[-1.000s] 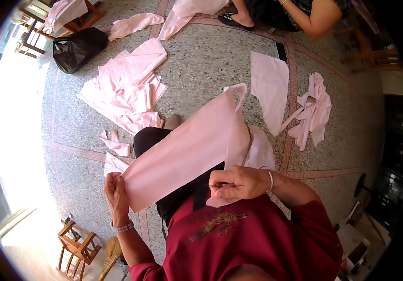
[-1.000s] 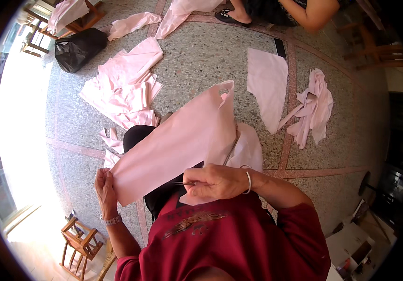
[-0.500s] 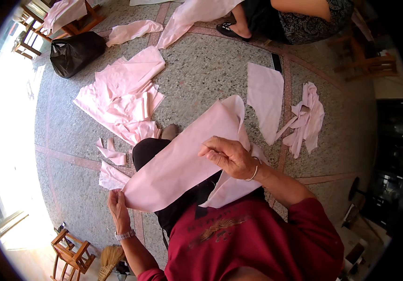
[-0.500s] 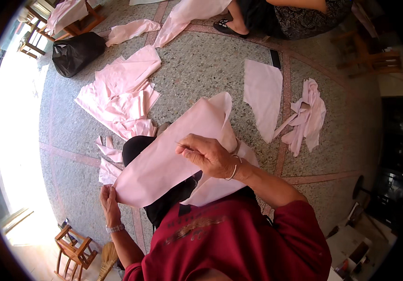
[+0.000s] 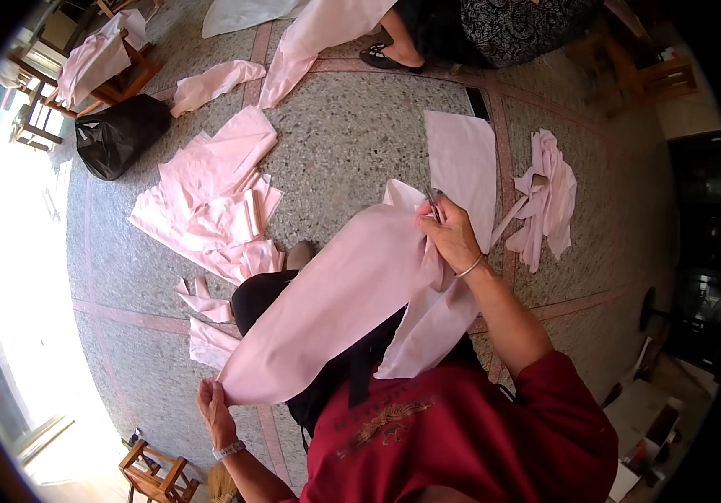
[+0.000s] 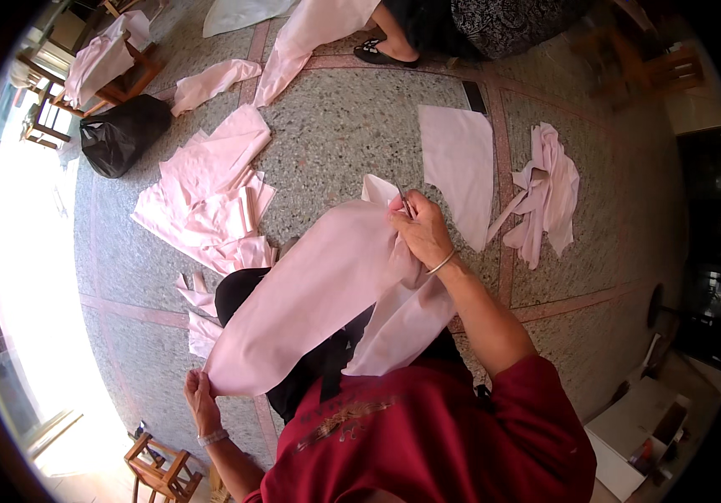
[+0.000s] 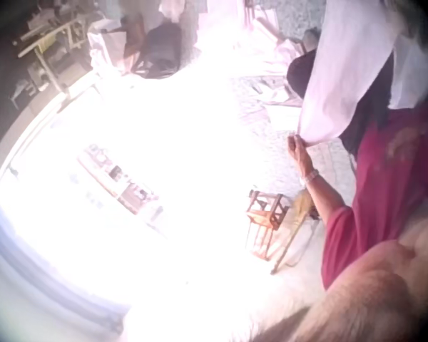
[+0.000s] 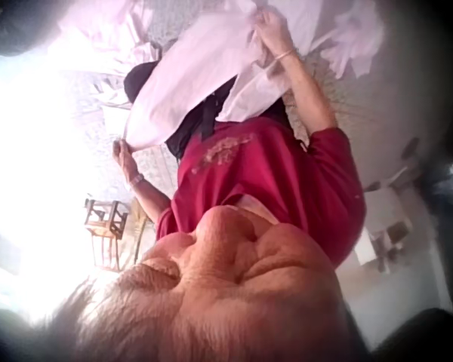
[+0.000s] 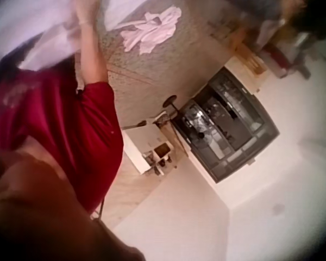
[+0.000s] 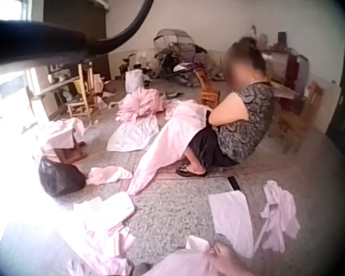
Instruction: The person uses small scissors to cut and trim edges of pink fabric pieces while sitting on the floor. They handle several different sections of the fabric, folding and aligning the material before making precise cuts.
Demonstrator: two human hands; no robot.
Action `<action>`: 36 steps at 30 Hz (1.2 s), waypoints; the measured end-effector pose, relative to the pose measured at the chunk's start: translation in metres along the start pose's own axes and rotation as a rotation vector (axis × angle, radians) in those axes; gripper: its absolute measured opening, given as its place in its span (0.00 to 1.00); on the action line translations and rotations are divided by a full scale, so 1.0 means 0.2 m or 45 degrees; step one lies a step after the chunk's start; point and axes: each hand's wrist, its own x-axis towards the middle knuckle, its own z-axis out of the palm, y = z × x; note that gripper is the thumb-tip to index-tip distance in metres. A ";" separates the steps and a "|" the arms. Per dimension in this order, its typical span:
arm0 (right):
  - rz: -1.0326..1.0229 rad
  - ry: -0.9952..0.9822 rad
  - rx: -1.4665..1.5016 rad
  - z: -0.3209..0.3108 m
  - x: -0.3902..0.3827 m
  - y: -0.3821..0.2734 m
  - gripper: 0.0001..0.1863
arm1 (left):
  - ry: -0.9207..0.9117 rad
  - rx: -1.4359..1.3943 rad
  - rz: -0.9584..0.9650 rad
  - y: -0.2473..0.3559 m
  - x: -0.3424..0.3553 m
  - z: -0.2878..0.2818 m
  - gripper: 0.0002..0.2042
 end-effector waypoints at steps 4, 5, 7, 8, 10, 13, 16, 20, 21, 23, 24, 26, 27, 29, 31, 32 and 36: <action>-0.197 -0.098 0.024 -0.20 -0.12 -0.19 0.04 | -0.101 0.096 -0.026 -0.10 0.03 -0.13 0.09; -0.288 -0.077 -0.023 -0.25 -0.13 -0.19 0.04 | -0.091 0.147 -0.049 -0.12 0.04 -0.16 0.09; -0.188 -0.038 -0.075 -0.34 -0.18 -0.26 0.04 | -0.085 0.214 -0.094 -0.14 0.04 -0.19 0.09; -0.140 -0.017 -0.100 -0.38 -0.19 -0.27 0.04 | -0.086 0.230 -0.114 -0.14 0.04 -0.19 0.10; -0.144 0.052 -0.128 -0.44 -0.20 -0.24 0.03 | -0.084 0.281 -0.127 -0.14 0.05 -0.18 0.09; -0.145 0.174 -0.155 -0.52 -0.21 -0.21 0.03 | -0.080 0.395 -0.094 -0.15 0.10 -0.15 0.07; -0.288 0.166 -0.217 -0.55 -0.20 -0.21 0.03 | -0.032 0.602 0.094 -0.24 0.19 -0.17 0.09; -0.263 0.205 -0.201 -0.57 -0.21 -0.26 0.04 | 0.119 0.639 0.397 -0.12 0.29 -0.04 0.17; -0.248 0.208 -0.212 -0.58 -0.23 -0.28 0.04 | 0.144 0.509 0.516 0.05 0.29 0.11 0.16; -0.261 0.186 -0.211 -0.56 -0.22 -0.31 0.04 | -0.013 0.340 0.624 0.37 0.26 0.40 0.16; -0.276 0.185 -0.206 -0.56 -0.22 -0.31 0.04 | -0.156 0.298 0.627 0.52 0.23 0.57 0.16; -0.321 0.194 -0.192 -0.57 -0.25 -0.32 0.05 | -0.438 0.325 0.708 0.78 0.13 0.95 0.20; -0.363 0.192 -0.179 -0.57 -0.25 -0.34 0.05 | -0.543 0.367 0.784 0.85 0.10 1.09 0.23; -0.412 0.168 -0.168 -0.56 -0.27 -0.38 0.05 | -0.672 0.402 0.943 0.89 0.08 1.34 0.23; -0.431 0.136 -0.162 -0.56 -0.31 -0.43 0.05 | -0.736 0.427 0.968 0.87 0.09 1.52 0.20; -0.434 0.136 -0.171 -0.56 -0.33 -0.46 0.05 | -0.765 0.400 0.911 0.86 0.09 1.58 0.18; -0.395 0.151 -0.144 -0.59 -0.42 -0.51 0.05 | -0.882 0.068 0.581 0.87 0.07 1.61 0.12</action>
